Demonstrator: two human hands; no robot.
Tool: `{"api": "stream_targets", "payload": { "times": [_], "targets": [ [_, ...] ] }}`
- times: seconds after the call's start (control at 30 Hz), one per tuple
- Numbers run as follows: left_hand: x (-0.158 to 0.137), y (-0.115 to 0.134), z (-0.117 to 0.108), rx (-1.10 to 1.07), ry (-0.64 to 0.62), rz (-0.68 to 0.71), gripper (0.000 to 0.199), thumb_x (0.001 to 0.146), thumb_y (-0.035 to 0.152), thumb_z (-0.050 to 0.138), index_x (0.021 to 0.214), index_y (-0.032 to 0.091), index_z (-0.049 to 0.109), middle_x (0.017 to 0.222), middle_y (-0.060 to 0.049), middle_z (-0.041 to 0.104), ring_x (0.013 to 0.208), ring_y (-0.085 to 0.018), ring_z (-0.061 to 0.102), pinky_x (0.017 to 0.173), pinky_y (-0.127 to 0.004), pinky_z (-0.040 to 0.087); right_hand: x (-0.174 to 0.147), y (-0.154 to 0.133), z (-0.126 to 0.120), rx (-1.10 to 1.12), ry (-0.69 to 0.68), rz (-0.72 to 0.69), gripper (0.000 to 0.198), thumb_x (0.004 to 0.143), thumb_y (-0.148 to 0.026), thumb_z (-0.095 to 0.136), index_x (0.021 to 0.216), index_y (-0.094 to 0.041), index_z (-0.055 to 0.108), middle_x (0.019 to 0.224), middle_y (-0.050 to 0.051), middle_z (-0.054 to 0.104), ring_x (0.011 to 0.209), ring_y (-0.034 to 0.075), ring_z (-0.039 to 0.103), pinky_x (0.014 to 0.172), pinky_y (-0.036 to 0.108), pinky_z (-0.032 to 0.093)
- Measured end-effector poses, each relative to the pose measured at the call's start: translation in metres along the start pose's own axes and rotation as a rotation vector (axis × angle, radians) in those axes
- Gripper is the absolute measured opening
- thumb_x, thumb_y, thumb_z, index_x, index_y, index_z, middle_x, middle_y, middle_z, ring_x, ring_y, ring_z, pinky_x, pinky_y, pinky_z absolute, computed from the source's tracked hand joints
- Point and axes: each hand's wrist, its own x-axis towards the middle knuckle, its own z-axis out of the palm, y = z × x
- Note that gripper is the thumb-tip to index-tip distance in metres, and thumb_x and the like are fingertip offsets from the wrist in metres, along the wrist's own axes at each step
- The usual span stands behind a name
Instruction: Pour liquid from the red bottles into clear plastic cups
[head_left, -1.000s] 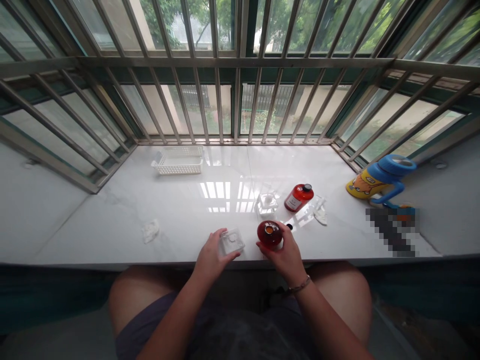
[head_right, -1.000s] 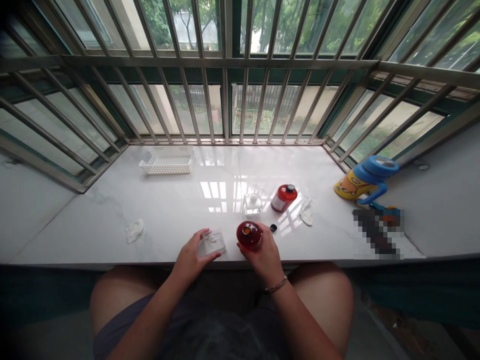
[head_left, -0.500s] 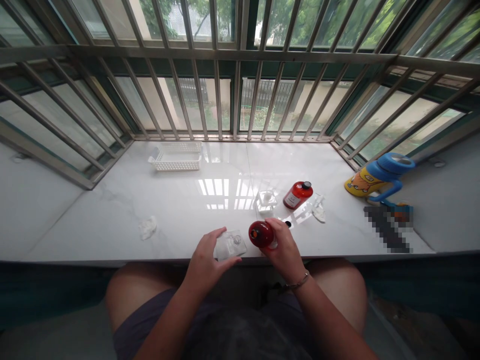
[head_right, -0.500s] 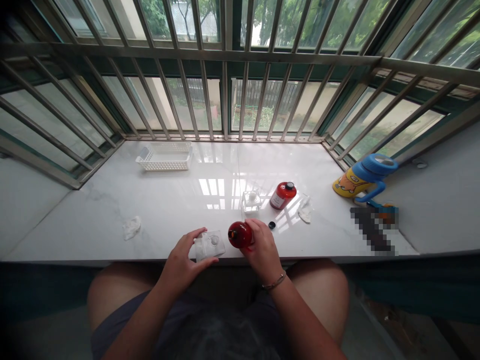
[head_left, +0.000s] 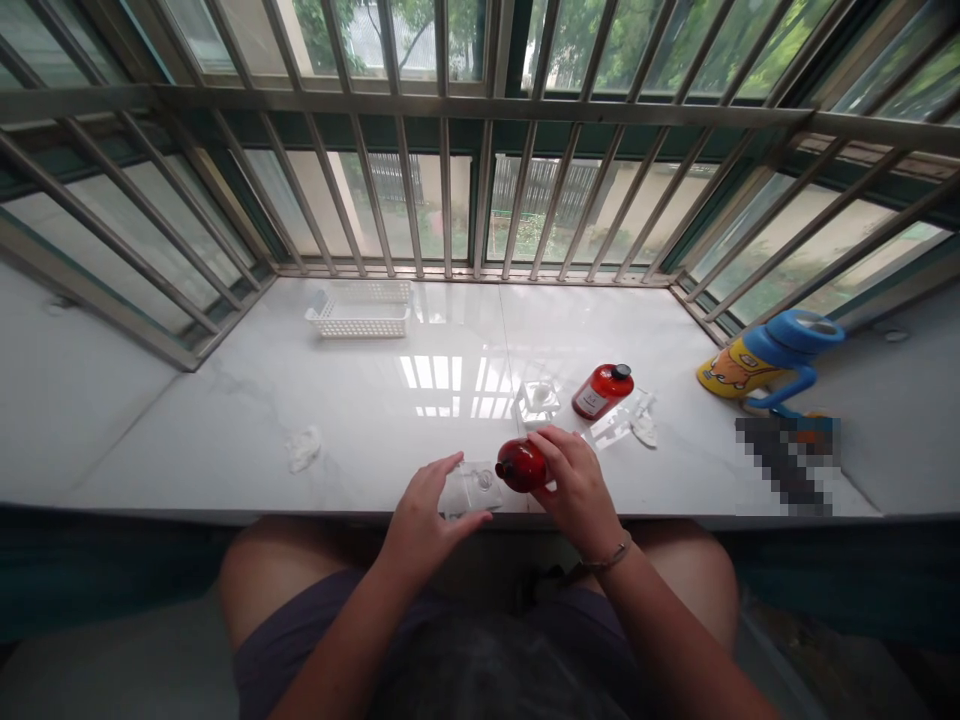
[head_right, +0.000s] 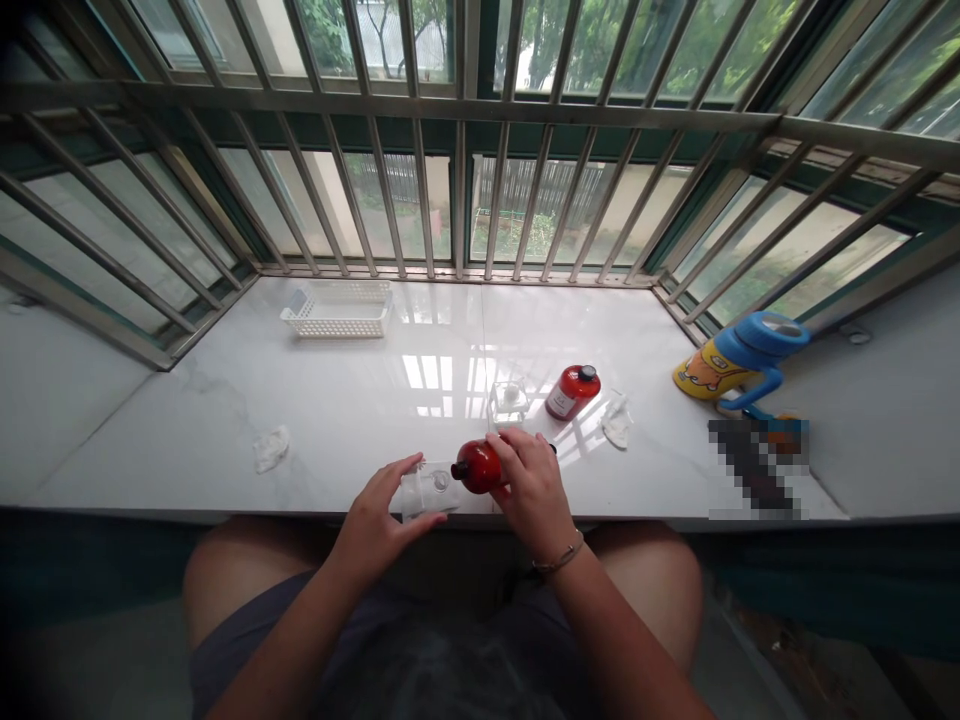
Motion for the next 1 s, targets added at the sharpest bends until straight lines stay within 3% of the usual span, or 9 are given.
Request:
{"api": "stream_targets", "payload": {
  "times": [1.0],
  "targets": [
    [-0.002,-0.002,0.007,-0.057,-0.009,-0.049,0.076,0.080,0.045,0.092,0.147,0.031,0.059,0.147,-0.010,0.069,0.137,-0.033,0.066,0.116,-0.052,0.055,0.018,-0.008,-0.022,-0.105,-0.064,-0.109,0.072,0.094,-0.009,0.063,0.159,-0.037,0.049,0.147,0.011,0.064,0.144,0.036,0.057,0.125,0.069,0.035]
  ]
}}
